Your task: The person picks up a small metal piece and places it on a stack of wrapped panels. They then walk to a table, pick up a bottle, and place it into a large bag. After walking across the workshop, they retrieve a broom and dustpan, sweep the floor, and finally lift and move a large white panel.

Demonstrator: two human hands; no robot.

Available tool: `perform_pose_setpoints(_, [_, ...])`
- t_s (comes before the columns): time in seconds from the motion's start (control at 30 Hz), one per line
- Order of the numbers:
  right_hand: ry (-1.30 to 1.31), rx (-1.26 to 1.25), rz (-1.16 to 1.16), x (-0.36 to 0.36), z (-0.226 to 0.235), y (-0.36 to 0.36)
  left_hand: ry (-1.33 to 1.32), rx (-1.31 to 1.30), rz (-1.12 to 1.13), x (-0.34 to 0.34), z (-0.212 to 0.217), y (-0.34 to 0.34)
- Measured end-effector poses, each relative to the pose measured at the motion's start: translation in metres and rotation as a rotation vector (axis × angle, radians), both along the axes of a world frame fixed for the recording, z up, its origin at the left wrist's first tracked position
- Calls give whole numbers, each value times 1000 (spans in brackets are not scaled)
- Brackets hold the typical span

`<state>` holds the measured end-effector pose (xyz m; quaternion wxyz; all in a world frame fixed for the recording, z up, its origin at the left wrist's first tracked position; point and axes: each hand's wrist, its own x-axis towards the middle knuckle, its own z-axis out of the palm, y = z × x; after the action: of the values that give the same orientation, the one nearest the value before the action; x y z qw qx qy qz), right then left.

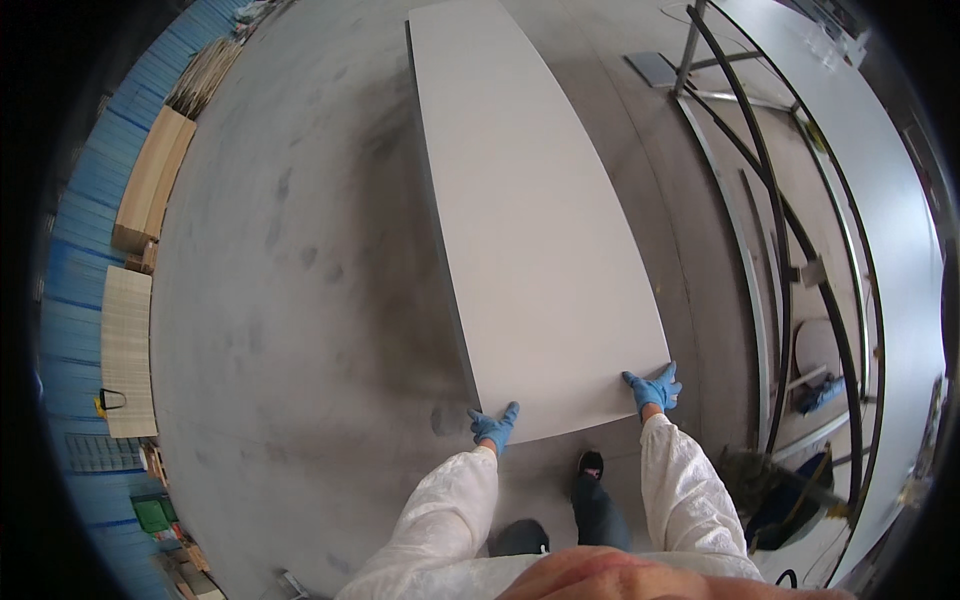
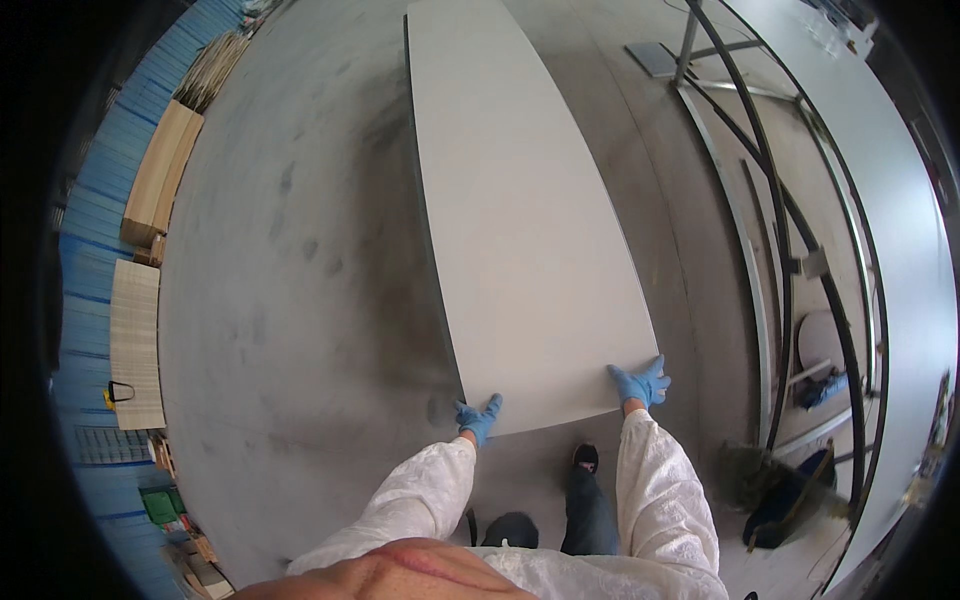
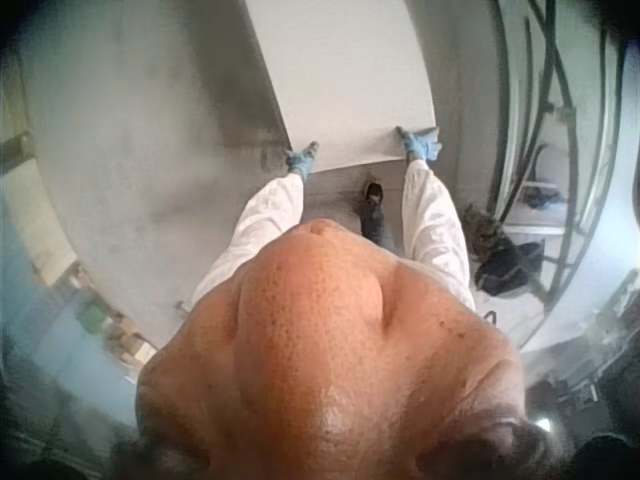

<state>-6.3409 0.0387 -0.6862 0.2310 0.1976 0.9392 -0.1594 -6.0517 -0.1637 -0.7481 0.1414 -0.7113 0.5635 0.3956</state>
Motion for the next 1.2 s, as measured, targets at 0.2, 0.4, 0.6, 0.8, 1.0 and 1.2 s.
perform_pose_setpoints(0.2, [-53, 9, 27, -195, -7, -127, 52, 197, 270, -203, 26, -121])
perform_pose_setpoints(0.4, [-138, 22, 47, -400, -12, -274, 70, 178, 286, -402, 36, -258])
perform_pose_setpoints(0.6, [-52, 12, 87, -597, -30, -437, 13, 169, 242, -593, 16, -415])
perform_pose_setpoints(0.8, [-45, 27, 136, -798, -46, -617, 59, 222, 361, -786, -5, -584])
perform_pose_setpoints(1.0, [-73, 29, 152, -1002, -54, -816, 111, 194, 378, -987, -18, -774])
perform_pose_setpoints(1.2, [-46, 7, 228, -1218, -70, -1018, 88, 256, 388, -1195, -23, -970])
